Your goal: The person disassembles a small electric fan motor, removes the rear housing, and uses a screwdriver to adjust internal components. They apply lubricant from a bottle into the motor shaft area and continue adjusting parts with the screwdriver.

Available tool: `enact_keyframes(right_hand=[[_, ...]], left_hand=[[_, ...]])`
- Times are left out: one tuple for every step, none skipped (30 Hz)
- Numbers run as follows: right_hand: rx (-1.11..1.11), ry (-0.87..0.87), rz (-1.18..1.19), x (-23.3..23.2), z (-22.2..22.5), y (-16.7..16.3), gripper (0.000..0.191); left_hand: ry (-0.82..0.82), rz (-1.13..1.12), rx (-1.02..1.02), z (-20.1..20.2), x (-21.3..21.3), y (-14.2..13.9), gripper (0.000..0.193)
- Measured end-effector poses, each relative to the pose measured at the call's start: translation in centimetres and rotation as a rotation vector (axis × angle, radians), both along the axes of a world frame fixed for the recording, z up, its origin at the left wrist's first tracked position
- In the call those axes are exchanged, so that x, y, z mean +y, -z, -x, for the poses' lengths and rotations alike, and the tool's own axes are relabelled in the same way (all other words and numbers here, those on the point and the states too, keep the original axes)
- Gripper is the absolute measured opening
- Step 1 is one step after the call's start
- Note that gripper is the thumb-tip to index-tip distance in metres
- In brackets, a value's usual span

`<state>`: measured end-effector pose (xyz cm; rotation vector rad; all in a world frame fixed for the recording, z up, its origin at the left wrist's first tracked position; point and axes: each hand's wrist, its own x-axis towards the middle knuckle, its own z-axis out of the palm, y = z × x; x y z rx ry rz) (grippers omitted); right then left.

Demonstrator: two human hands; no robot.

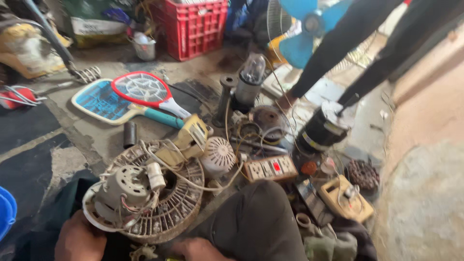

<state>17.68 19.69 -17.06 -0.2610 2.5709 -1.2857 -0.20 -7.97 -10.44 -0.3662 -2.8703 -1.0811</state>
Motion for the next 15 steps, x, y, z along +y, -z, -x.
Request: enact_keyframes(right_hand=[[-0.016, -0.010, -0.039, 0.5, 0.7, 0.1, 0.029], [-0.034, -0.020, -0.080, 1.6, 1.5, 0.1, 0.029], [-0.060, -0.032, -0.123, 2.5, 2.4, -0.1, 0.028], [-0.087, -0.045, -0.166, 3.1, 3.3, -0.4, 0.028], [-0.115, -0.057, -0.206, 3.4, 3.8, -0.8, 0.027], [-0.141, -0.066, -0.242, 3.6, 4.2, -1.2, 0.027], [-0.165, -0.074, -0.274, 3.6, 4.6, -1.8, 0.027], [-0.184, -0.081, -0.305, 3.4, 5.0, -2.5, 0.026], [-0.196, -0.083, -0.326, 3.3, 5.3, -3.2, 0.026], [-0.209, -0.083, -0.347, 3.3, 5.9, -4.0, 0.026], [-0.220, -0.084, -0.367, 3.6, 6.2, -4.7, 0.025], [-0.225, -0.080, -0.375, 3.9, 6.4, -5.2, 0.025], [-0.230, -0.076, -0.387, 4.1, 6.7, -5.6, 0.025], [-0.233, -0.066, -0.392, 4.4, 6.9, -5.8, 0.024], [-0.229, -0.052, -0.393, 4.5, 6.7, -5.7, 0.024]], left_hand=[[-0.014, 0.009, 0.006, 0.1, 0.4, 0.4, 0.033], [-0.038, 0.018, 0.017, 0.1, 0.9, 0.8, 0.031], [-0.068, 0.028, 0.029, 0.1, 1.4, 0.9, 0.030], [-0.101, 0.039, 0.039, 0.1, 1.7, 0.8, 0.028], [-0.130, 0.052, 0.043, 0.0, 1.8, 0.5, 0.027], [-0.146, 0.028, 0.019, -0.2, 2.2, 0.1, 0.027], [-0.159, 0.005, -0.004, -0.3, 3.0, -0.4, 0.028], [-0.157, -0.030, -0.060, -0.3, 3.6, -1.0, 0.029], [-0.152, -0.065, -0.117, -0.5, 4.0, -1.8, 0.029], [-0.126, -0.042, -0.114, -0.4, 4.4, -2.6, 0.033], [-0.094, -0.020, -0.115, -0.4, 4.8, -3.4, 0.037], [-0.057, 0.001, -0.119, -0.6, 5.2, -4.1, 0.041], [-0.050, -0.009, -0.134, -0.5, 5.6, -4.7, 0.037], [-0.041, -0.016, -0.149, -0.5, 5.9, -5.2, 0.033], [-0.030, -0.020, -0.170, -0.8, 6.1, -5.5, 0.030]])
